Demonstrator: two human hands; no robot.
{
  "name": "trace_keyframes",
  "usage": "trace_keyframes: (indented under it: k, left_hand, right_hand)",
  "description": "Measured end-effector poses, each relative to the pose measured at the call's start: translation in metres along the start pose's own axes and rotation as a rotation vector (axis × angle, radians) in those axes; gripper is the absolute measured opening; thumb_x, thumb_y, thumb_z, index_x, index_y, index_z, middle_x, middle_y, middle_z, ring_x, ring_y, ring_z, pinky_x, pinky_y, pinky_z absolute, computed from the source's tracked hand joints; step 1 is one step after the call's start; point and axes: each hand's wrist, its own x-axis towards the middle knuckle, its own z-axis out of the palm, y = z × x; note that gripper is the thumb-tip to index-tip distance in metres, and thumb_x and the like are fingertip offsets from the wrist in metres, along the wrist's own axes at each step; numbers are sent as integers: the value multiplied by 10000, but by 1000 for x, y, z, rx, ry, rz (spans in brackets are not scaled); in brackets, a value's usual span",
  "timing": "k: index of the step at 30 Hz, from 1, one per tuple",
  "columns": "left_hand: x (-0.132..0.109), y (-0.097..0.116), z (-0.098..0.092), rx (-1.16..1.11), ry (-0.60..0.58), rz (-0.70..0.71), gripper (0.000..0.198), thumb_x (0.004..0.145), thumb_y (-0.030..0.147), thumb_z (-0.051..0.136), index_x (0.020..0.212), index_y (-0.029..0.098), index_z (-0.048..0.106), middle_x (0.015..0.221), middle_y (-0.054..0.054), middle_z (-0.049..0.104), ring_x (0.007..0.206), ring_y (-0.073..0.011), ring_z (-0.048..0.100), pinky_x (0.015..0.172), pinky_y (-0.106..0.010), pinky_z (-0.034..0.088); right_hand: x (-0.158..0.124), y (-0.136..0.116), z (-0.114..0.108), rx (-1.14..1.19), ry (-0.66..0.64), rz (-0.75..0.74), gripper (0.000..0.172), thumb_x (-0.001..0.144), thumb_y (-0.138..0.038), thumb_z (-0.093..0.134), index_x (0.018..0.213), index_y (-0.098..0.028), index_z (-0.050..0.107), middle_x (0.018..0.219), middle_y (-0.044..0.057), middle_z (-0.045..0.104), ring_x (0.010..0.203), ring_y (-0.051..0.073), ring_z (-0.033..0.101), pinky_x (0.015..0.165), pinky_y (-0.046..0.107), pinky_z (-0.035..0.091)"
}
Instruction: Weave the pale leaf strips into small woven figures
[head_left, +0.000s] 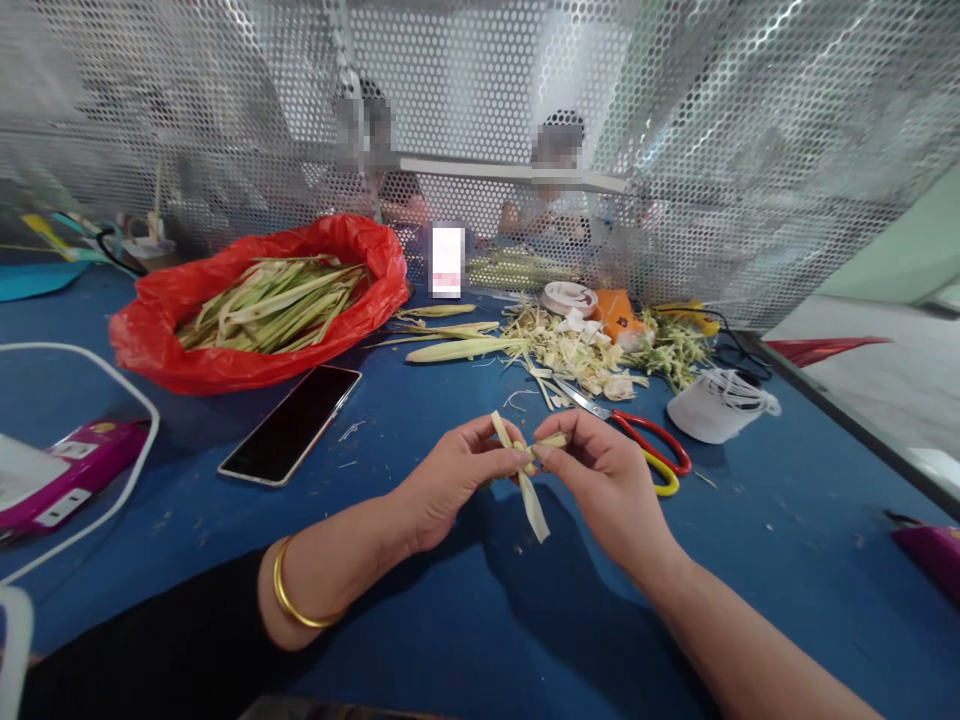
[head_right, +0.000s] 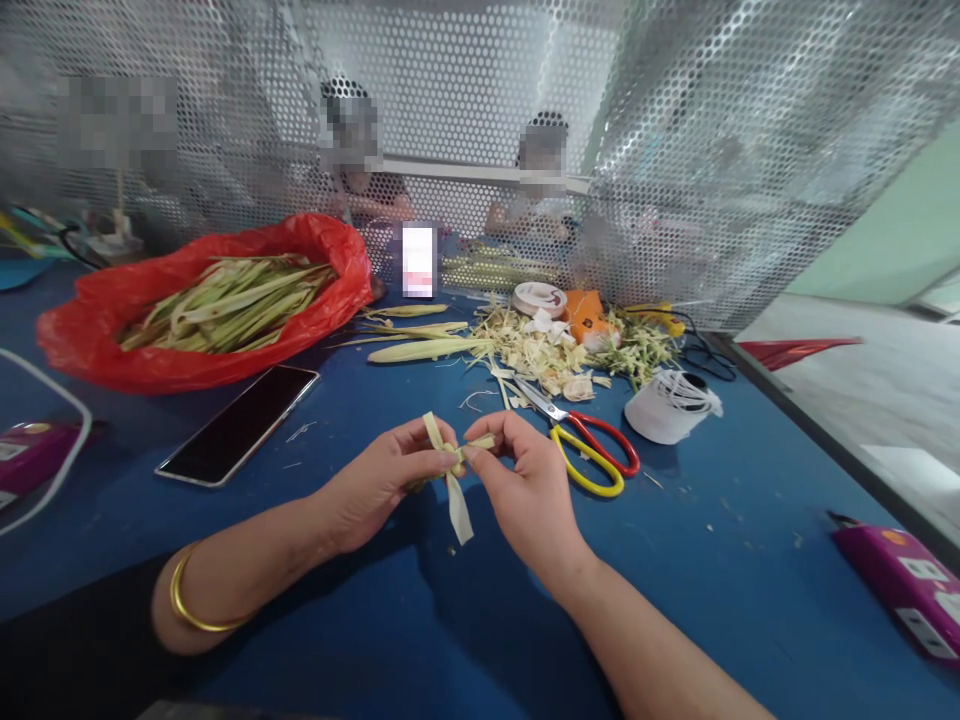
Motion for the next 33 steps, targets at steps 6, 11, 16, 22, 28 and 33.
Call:
trace_keyframes:
  k: [6, 11, 16, 22, 28, 33]
  left_hand:
    - [3, -3, -4, 34, -6, -6, 172, 707, 255, 743, 789, 180, 612, 734, 12, 652, 696, -111, 569, 695, -230, 412]
    - [4, -1, -6, 63, -43, 12, 170, 721, 276, 737, 805, 177, 628, 729, 10, 659, 659, -99, 556, 680, -230, 408]
    - [3, 1, -4, 68, -35, 3, 164, 711, 255, 744, 774, 166, 622, 717, 3, 674, 644, -97, 560, 663, -226, 417]
    - [3, 2, -3, 36, 90, -54, 125, 669, 185, 727, 717, 162, 614, 650, 4, 669, 633, -104, 582, 642, -218, 415]
    - [2, 5, -4, -137, 69, -198, 167, 609, 186, 736, 718, 165, 611, 648, -13, 673, 640, -112, 616, 647, -216, 433]
    - [1, 5, -6, -247, 38, -283, 218, 572, 193, 757, 735, 160, 617, 656, -7, 667, 654, -123, 629, 761, -269, 475]
  right_hand:
    - [2, 0, 0, 149, 11, 67, 123, 702, -247, 695, 777, -185, 621, 631, -22, 606, 582, 123, 547, 559, 256, 435]
    - [4, -2, -1, 214, 26, 107, 146, 660, -230, 725, 755, -176, 628, 604, -30, 606, 573, 112, 550, 580, 251, 448]
    - [3, 0, -1, 203, 4, 103, 136, 683, -225, 702, 785, -175, 629, 613, -34, 590, 583, 112, 536, 591, 255, 438]
    - [4, 1, -7, -265, -131, -342, 146, 869, -191, 548, 889, -225, 688, 839, 30, 656, 789, 170, 608, 716, 302, 474]
    - [8, -3, -19, -500, -288, -624, 254, 926, -154, 464, 1008, -234, 690, 931, 81, 636, 852, 188, 623, 739, 322, 511]
    - [8, -2, -22, -599, -270, -692, 222, 930, -193, 486, 997, -244, 692, 921, 81, 659, 843, 199, 627, 736, 333, 517]
